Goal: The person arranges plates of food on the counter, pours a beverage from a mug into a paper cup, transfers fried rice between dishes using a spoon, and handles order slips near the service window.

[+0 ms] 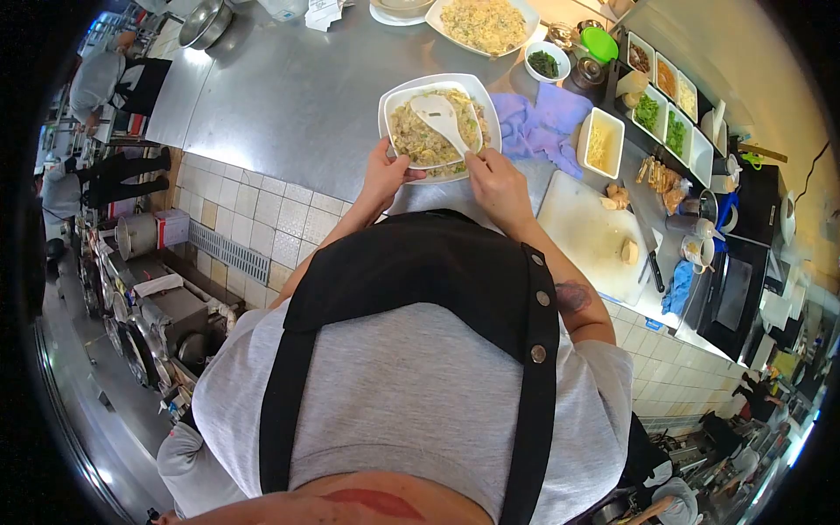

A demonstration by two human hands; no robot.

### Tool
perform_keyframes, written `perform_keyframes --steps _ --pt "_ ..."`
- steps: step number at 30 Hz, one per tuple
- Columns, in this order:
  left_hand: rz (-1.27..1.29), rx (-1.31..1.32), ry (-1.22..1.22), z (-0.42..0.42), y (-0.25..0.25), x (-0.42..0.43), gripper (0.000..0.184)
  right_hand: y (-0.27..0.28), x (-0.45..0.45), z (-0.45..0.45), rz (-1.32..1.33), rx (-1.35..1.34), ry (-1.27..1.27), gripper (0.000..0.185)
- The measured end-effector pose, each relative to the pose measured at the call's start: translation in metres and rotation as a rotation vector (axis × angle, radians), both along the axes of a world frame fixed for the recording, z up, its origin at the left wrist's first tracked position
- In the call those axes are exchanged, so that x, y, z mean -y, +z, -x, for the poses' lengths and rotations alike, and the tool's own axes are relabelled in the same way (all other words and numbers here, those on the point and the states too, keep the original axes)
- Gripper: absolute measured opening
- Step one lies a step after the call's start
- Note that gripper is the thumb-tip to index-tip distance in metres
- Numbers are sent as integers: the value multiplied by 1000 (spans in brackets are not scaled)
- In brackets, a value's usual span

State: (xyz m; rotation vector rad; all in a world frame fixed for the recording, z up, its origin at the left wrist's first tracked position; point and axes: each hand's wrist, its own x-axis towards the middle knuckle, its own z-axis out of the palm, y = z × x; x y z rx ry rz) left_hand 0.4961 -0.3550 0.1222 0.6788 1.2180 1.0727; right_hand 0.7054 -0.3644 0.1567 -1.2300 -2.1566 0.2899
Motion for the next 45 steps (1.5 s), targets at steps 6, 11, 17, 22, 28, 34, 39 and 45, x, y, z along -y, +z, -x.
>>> perform_keyframes --steps 6,11,17,22,28,34,39,45 --pt "-32 -33 -39 12 -12 2 54 44 -26 -24 79 -186 34 18" --pt "26 -159 -116 17 -1 0 48 62 -35 -9 -125 99 202 16" --pt "26 7 -85 15 6 -3 54 65 -30 -9 -222 340 313 18" --pt "36 -30 -89 18 3 -3 50 79 -34 -24 -232 424 344 19" --pt "-13 -6 -90 19 -2 -1 54 81 -51 -35 44 -13 195 22" --pt "-64 4 -49 31 -14 2 45 24 -50 -43 119 -198 -8 19" --pt "-59 9 69 35 -17 2 47 -30 -12 -4 403 -472 -228 15" --pt "-13 59 323 49 -29 8 47 -34 -6 27 387 -622 -267 12"
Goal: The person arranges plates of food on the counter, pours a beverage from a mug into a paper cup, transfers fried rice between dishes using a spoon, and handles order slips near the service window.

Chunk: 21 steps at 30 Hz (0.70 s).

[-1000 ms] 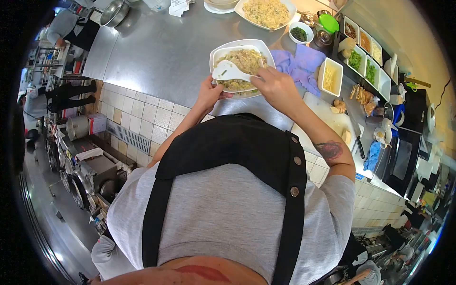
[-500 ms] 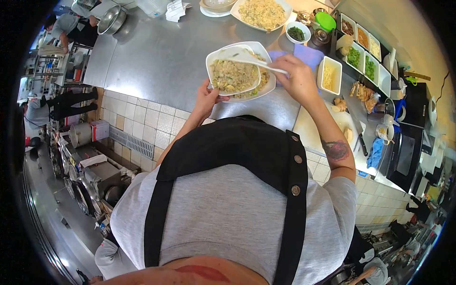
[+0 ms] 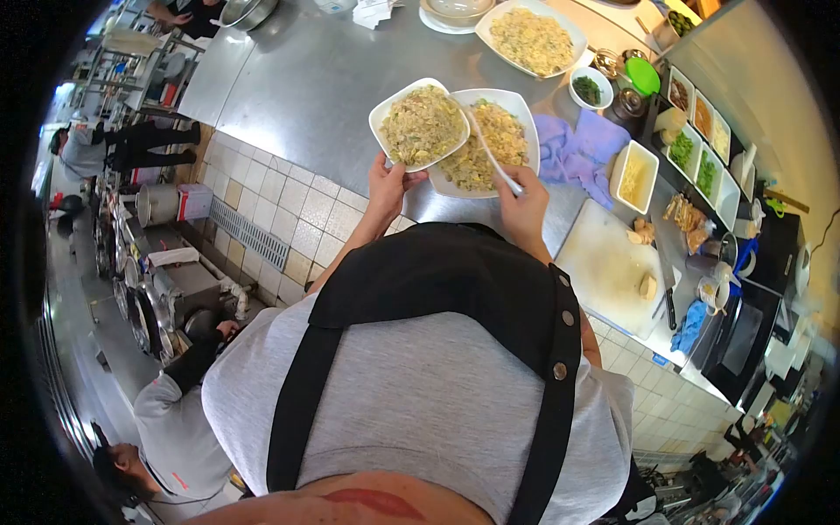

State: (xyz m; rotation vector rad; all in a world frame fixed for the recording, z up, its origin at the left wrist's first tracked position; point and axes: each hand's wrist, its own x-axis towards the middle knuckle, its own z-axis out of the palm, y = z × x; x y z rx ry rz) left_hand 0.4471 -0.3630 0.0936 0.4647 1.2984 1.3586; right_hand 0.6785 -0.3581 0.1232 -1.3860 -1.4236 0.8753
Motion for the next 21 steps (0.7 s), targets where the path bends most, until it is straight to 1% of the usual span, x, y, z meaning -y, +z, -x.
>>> perform_keyframes --steps 1,2,4,5,7,8,11,12,15,16,19,20,21 --pt "-6 1 37 4 -3 1 45 -1 -4 -6 -4 -5 3 12" --pt "-13 3 72 10 -6 4 43 -6 -9 -11 -91 23 31 12" --pt "-22 2 155 23 -15 8 36 -2 -11 -25 -20 50 -4 13" --pt "-42 -18 182 31 -23 10 35 1 -12 -31 16 66 -23 14" --pt "-78 -51 230 48 -39 15 34 -2 -17 -44 10 189 -69 14" --pt "-55 -24 254 56 -47 16 42 -4 -19 -50 9 250 -95 14" --pt "-36 3 303 75 -69 18 39 -17 -32 -53 -140 407 -62 13" --pt "-24 2 320 78 -76 18 37 -20 -36 -52 -140 406 -24 13" --pt "-11 44 318 80 -83 18 39 -18 -38 -46 -139 409 90 14" --pt "-26 -5 300 77 -78 19 36 -13 -37 -44 -139 408 141 15" --pt "-49 184 135 86 -72 22 39 6 -26 -45 -107 450 259 16" --pt "-44 325 108 91 -77 23 39 12 -22 -50 -85 468 289 16" --pt "-45 330 127 91 -81 24 39 17 -19 -55 -63 487 322 17"
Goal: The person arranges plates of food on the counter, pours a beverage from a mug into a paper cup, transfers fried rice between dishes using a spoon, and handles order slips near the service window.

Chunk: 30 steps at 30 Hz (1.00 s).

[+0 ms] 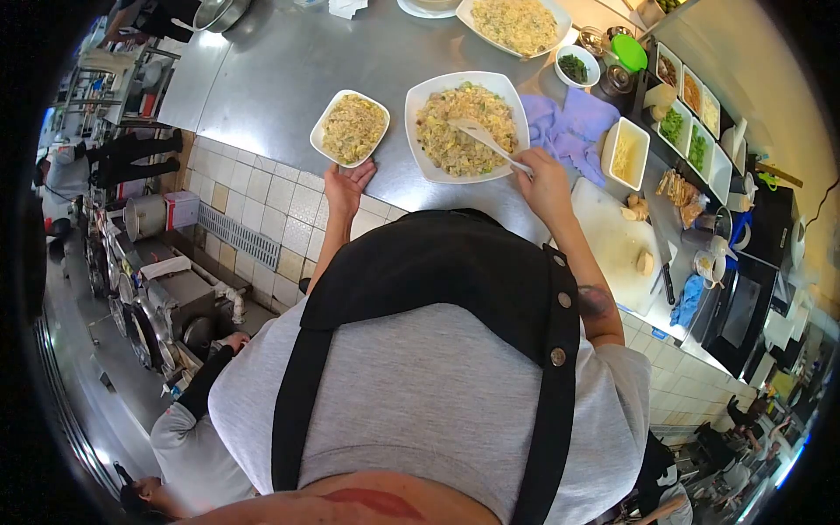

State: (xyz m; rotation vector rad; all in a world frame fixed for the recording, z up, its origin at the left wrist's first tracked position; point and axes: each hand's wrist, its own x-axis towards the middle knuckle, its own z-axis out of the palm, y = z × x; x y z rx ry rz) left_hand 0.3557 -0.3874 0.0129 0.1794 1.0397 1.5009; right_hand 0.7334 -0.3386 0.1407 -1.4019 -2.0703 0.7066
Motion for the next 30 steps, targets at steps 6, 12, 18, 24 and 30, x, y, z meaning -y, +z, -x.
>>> perform_keyframes --steps 6,12,18,24,30 --pt "143 -229 60 1 2 -6 36 16 -19 -11 -125 -28 -185 15" --pt "212 -362 90 -3 12 -21 26 -14 -33 10 -4 -50 -212 17" --pt "184 -301 180 -12 8 -16 34 9 -36 26 -89 -55 -88 15" --pt "306 -46 19 -47 -7 3 24 1 -75 14 -68 61 -150 14" --pt "-95 -1068 -281 -96 84 -35 23 -8 -66 38 -120 113 47 16"
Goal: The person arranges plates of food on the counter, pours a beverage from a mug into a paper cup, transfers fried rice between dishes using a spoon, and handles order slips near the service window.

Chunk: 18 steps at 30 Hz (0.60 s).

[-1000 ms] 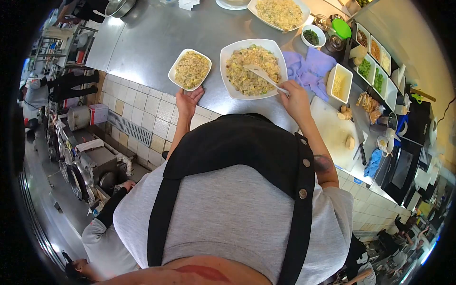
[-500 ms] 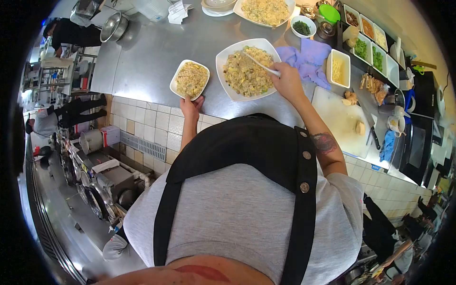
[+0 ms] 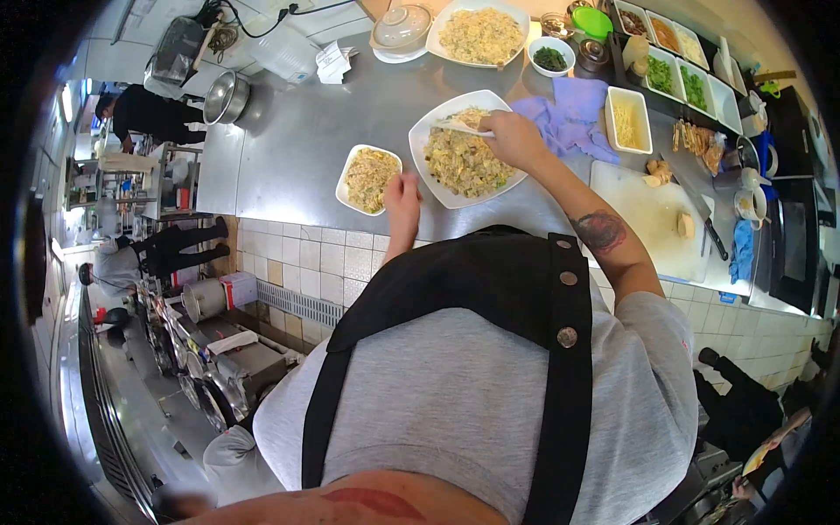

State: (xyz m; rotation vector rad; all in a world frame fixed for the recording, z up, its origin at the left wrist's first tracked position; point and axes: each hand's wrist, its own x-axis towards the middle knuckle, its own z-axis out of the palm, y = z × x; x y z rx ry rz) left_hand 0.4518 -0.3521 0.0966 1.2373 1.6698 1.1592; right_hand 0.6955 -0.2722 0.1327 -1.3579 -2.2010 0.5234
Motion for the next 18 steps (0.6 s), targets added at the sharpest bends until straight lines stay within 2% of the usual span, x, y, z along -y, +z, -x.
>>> perform_keyframes --steps 2,4,6,9,12,15,18 --pt "-280 -247 1 3 4 -51 16 17 10 -7 -15 50 -5 17" --pt "-522 -471 -60 7 2 -102 18 30 19 -20 -49 19 -32 17" --pt "-518 -663 -163 10 -24 -149 19 30 29 -43 -109 -91 -89 16" --pt "-307 -665 -411 -1 -23 -170 17 18 51 -69 11 -321 -199 14" --pt "-318 -738 -444 -7 -24 -172 13 -5 83 -74 163 -306 -475 14" --pt "-388 -757 -406 -7 -24 -165 9 -28 108 -49 88 -398 -445 15" --pt "-424 -837 -407 -1 -17 -152 7 -33 116 -28 131 -542 -415 13"
